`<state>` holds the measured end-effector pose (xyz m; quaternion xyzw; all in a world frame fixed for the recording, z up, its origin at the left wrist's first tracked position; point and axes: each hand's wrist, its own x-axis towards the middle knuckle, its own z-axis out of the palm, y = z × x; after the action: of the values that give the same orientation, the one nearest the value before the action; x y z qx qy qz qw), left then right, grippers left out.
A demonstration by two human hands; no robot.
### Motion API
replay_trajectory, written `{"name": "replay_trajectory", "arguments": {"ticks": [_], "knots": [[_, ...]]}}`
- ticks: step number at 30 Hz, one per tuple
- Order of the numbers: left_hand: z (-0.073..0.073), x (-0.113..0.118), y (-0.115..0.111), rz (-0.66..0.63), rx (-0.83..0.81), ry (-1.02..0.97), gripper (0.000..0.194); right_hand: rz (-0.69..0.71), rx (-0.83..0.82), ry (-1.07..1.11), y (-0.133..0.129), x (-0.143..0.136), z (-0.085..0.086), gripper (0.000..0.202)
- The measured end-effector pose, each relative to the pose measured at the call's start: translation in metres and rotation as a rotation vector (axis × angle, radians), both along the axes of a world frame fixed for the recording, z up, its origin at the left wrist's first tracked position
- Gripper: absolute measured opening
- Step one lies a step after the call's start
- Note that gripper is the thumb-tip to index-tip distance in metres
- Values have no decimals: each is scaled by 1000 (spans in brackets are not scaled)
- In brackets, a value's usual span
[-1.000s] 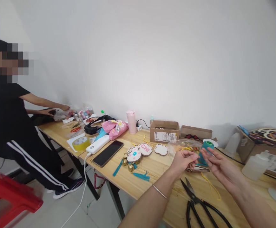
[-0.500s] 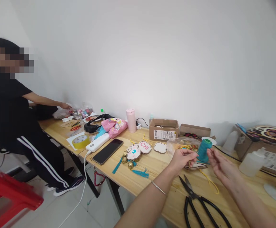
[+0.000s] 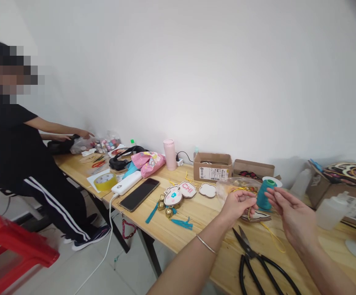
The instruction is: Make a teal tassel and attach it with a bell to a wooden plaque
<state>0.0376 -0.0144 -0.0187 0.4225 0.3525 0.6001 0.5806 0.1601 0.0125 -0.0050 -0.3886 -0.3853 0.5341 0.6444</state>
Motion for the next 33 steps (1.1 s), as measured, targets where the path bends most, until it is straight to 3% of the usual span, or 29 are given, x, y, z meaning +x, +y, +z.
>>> {"name": "replay_trajectory", "arguments": {"ticks": [5,10,15,23,33], "knots": [[1,1,0,-40,22,14,43,-103,332,-562,-1,0,-12,39],[-1,1,-1,-55,8,-7,43,-121,530,-942,-1,2,-19,38],[1,2,-2,-121,-35,33,39,-120,604,-1006,1,1,-23,36],[2,-2,-2,-182,-93,-119,33,-40,640,-999,1,-2,-21,38],[-9,-3,3,-98,-82,-116,36,85,594,-919,-5,-9,-21,42]]}}
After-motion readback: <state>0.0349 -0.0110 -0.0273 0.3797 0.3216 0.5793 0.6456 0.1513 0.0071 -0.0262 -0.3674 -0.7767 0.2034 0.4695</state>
